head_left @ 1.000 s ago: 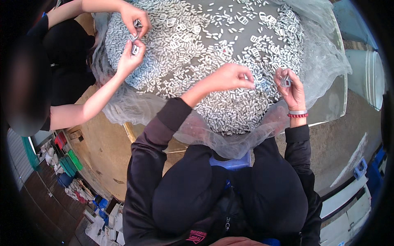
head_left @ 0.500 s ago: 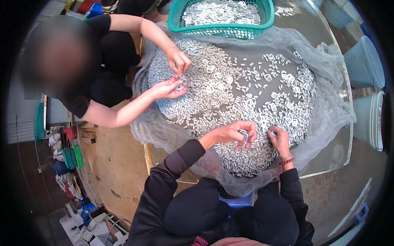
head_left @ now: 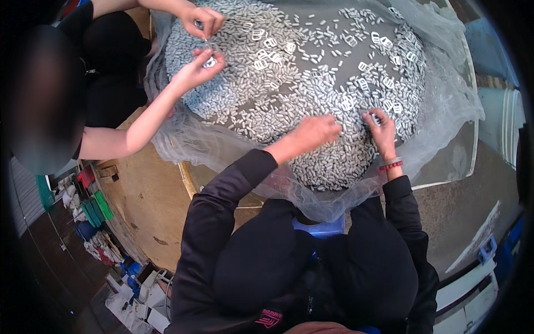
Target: The person sits cross-legged and uses both hands to pick up small white plastic parts from a large pile on a table, inspecting and separating them. A second person works alongside, also sorting the parts into a green basket.
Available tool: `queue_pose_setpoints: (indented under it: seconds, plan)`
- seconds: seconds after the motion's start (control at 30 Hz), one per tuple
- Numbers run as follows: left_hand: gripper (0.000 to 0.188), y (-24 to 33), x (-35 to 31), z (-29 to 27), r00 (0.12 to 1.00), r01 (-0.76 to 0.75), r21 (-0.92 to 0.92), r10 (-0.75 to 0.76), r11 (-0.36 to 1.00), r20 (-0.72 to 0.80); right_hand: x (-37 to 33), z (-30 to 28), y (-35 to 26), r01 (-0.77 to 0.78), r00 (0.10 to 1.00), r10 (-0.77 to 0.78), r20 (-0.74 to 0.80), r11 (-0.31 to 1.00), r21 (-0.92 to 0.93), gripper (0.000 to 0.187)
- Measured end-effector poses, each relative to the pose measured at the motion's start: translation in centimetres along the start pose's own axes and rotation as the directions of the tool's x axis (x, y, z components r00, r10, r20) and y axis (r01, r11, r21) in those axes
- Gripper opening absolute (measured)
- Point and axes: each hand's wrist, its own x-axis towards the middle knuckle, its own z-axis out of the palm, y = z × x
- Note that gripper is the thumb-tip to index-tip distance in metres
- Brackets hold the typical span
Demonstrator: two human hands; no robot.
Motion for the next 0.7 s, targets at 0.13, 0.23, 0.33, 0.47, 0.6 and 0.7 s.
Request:
queue_pose_setpoints:
  seconds: [0.13,0.23,0.33,0.47,0.6,0.7]
  plan:
    - [0.016,-2.9,-0.2,-5.2,0.953,0.231,-0.501,-0.297,0.834,-0.055,0.0,-3.0,-2.1,-0.447,0.893,0.324,0.311,0.577,0.683,0.007]
    - [0.015,-4.0,-1.3,-8.4,0.855,0.399,-0.889,-0.444,0.227,0.27,0.4,-4.5,-4.4,-0.411,0.909,0.104,0.405,0.399,0.82,0.01]
    - [0.021,-3.9,-2.1,-9.6,0.943,0.118,-0.943,-0.264,-0.311,0.205,1.5,-4.7,-6.2,-0.43,0.878,-0.016,0.479,0.413,0.803,0.013]
    - [0.029,-3.8,-3.0,-10.4,0.981,-0.054,-0.918,-0.194,-0.394,0.025,4.8,-2.9,-6.5,-0.504,0.79,0.082,0.608,0.652,0.566,0.019]
    - [0.038,-5.8,-4.8,-11.8,0.906,0.0,-0.98,-0.415,-0.197,0.083,6.4,1.2,-4.4,0.298,0.901,-0.196,0.386,0.928,-0.225,0.022]
    - [0.029,-9.1,-5.7,-12.3,0.786,0.188,-0.933,-0.617,0.306,-0.045,5.5,2.0,-2.9,0.276,0.931,-0.123,0.343,0.852,-0.445,0.028]
